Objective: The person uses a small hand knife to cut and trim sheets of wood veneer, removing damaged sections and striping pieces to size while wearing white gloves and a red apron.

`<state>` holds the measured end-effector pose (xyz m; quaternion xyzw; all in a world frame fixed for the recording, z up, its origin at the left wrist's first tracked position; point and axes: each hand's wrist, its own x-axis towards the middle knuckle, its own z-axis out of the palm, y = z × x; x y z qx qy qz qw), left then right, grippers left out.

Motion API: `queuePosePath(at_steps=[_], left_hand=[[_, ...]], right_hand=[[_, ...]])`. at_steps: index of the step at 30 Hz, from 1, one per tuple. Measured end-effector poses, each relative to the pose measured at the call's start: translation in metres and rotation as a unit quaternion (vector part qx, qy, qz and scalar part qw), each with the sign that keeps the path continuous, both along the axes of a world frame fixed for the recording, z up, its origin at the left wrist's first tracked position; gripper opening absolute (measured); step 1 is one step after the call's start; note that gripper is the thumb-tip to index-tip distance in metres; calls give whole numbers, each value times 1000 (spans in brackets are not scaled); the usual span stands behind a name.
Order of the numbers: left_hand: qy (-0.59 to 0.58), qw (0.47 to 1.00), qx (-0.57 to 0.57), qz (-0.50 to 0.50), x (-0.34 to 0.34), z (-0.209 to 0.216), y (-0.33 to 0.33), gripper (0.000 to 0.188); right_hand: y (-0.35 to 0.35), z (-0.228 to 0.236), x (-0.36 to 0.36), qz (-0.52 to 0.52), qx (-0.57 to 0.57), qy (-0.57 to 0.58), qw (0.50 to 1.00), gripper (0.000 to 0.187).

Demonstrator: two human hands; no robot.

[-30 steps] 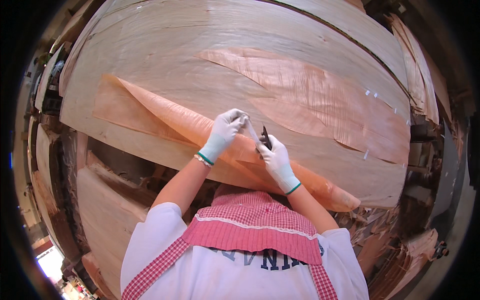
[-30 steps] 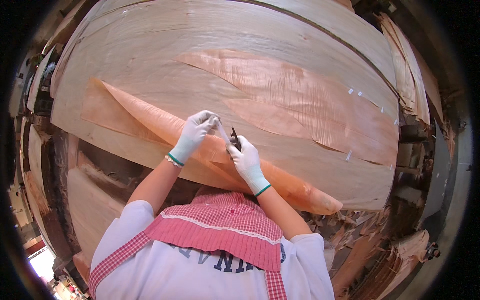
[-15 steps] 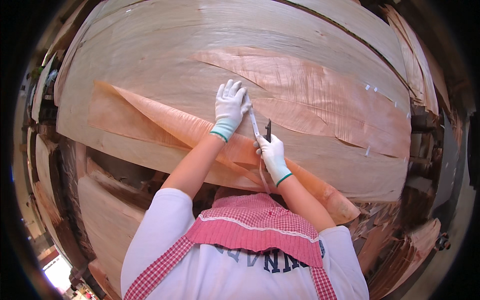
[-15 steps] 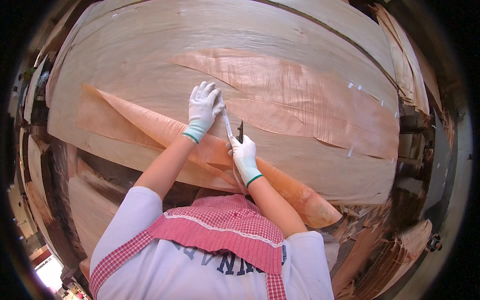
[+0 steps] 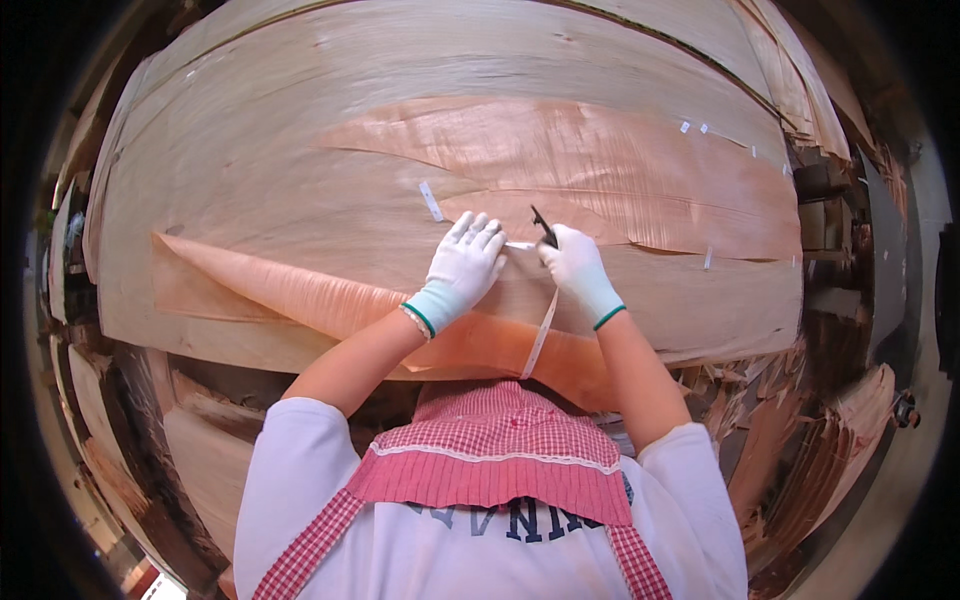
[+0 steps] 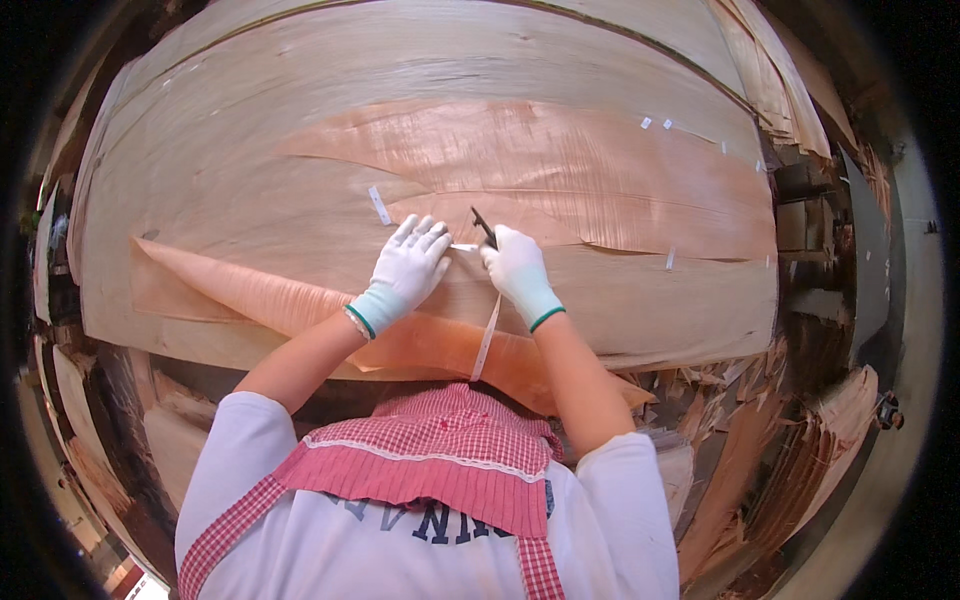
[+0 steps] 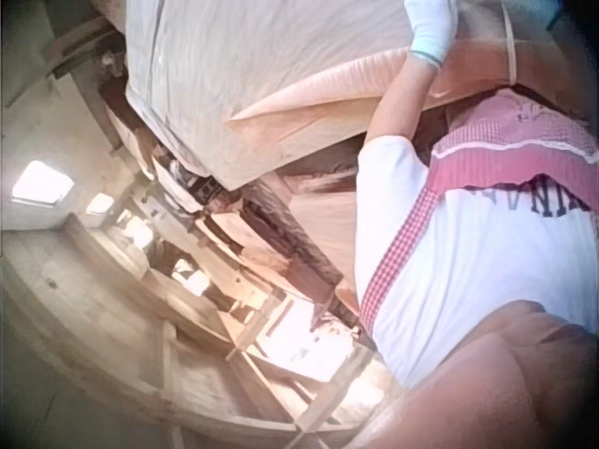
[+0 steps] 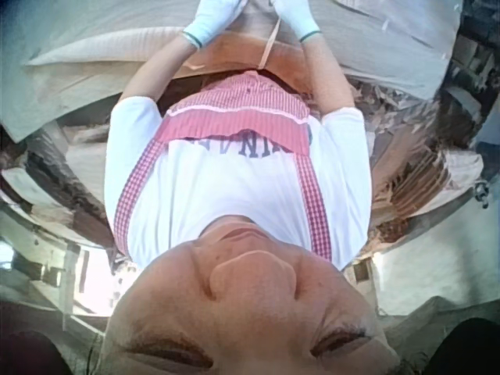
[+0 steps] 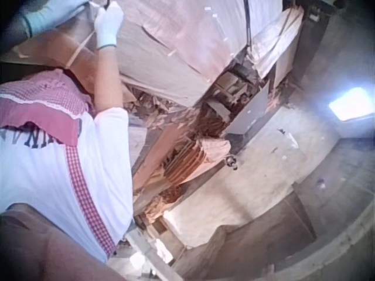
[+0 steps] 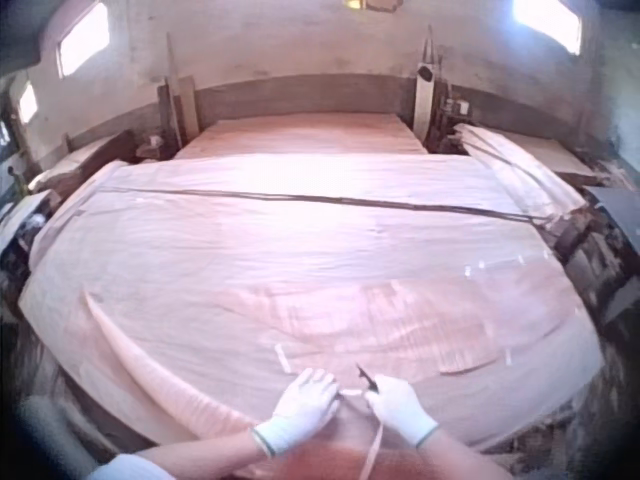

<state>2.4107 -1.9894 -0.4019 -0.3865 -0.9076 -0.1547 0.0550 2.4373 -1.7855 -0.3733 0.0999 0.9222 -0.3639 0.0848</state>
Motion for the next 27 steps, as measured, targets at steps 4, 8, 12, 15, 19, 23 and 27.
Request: queuePosePath(at_steps=[4, 8, 12, 15, 19, 23, 27], left_hand=[[45, 994, 55, 82, -49, 20, 16, 23], [43, 993, 89, 68, -41, 19, 2, 27], [4, 999, -1, -47, 6, 4, -17, 43], [-3, 998, -39, -45, 9, 6, -13, 46], [-4, 999, -38, -19, -6, -4, 11, 50], [21, 993, 88, -79, -37, 13, 83, 45], [56, 993, 1, -108, -45, -17, 99, 46]], right_hand=[[6, 15, -16, -73, -240, -104, 962, 22], [-9, 6, 11, -120, -323, -163, 925, 25], [-26, -18, 31, -149, -368, -137, 907, 27], [22, -44, 17, 91, 127, 87, 984, 26], [58, -2, -10, -202, -274, -72, 937, 21], [45, -14, -13, -262, -315, -77, 909, 16], [76, -19, -18, -51, 120, -12, 991, 29]])
